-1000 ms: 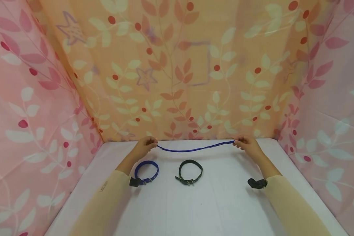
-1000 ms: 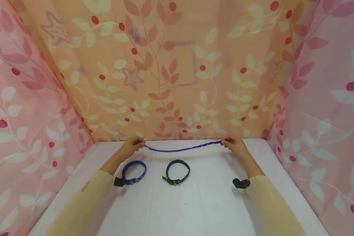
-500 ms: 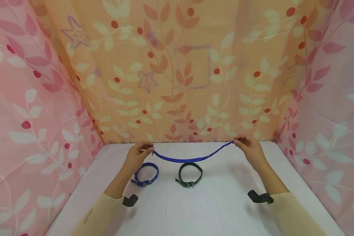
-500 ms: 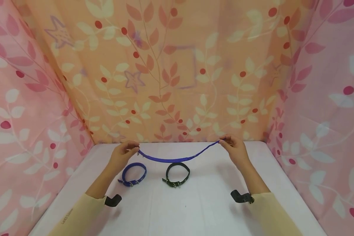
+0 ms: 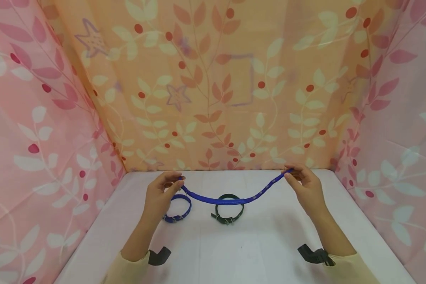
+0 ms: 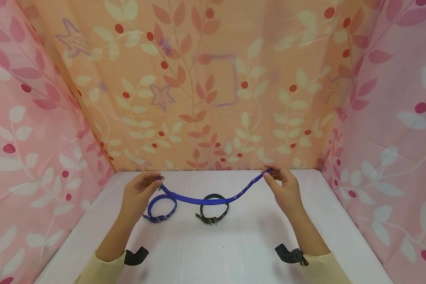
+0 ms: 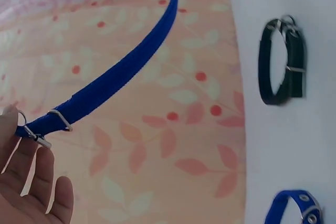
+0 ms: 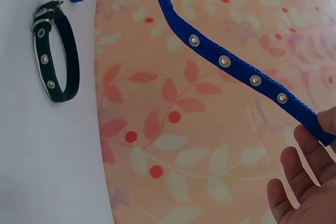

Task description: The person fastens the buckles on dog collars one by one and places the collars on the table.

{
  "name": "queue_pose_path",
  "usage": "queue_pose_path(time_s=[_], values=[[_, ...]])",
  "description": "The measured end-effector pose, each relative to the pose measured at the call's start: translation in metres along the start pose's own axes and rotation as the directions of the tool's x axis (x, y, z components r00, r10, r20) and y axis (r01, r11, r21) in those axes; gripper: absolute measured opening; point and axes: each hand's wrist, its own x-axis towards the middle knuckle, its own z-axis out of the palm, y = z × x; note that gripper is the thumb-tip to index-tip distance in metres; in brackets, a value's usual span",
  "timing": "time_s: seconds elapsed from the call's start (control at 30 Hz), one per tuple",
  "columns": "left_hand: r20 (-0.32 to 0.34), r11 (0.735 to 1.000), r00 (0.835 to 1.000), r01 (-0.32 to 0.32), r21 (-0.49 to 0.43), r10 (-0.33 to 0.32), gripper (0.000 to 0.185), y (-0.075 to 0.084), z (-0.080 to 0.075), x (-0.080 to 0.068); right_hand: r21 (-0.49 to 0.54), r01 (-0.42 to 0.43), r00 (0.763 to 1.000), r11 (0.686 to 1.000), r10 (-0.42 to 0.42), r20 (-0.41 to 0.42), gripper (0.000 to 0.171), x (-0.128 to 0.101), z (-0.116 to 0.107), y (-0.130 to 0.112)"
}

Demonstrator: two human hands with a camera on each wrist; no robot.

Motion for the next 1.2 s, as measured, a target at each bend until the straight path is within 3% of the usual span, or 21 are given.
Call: queue_pose_path(time_s=[0.27, 0.47, 0.63, 0.9, 1.2], values=[[-0.030, 1.000, 0.999, -0.013, -0.021, 0.012, 0.019, 0.038, 0.010, -0.026, 0.016, 0.055, 0.998, 0.998, -0.055, 0.016, 0.033, -0.011, 0.009, -0.034], [0.006, 0.993, 0.995, -0.098, 0.060, 0.098, 0.019, 0.053, 0.019, -0.039, 0.006, 0.111, 0.993, 0.994, -0.111, 0.029, 0.038, -0.017, 0.018, -0.054], [0.045, 0.980, 0.983, -0.180, 0.089, 0.176, 0.021, 0.058, 0.024, -0.045, -0.011, 0.177, 0.983, 0.984, -0.176, 0.043, 0.042, -0.021, 0.023, -0.065], [0.103, 0.964, 0.965, -0.251, 0.083, 0.242, 0.022, 0.066, 0.030, -0.054, -0.037, 0.180, 0.981, 0.983, -0.177, 0.081, 0.047, -0.029, 0.032, -0.079], [0.122, 0.943, 0.945, -0.317, 0.097, 0.305, 0.025, 0.066, 0.034, -0.058, -0.123, 0.318, 0.947, 0.940, -0.309, 0.092, 0.046, -0.036, 0.039, -0.083]])
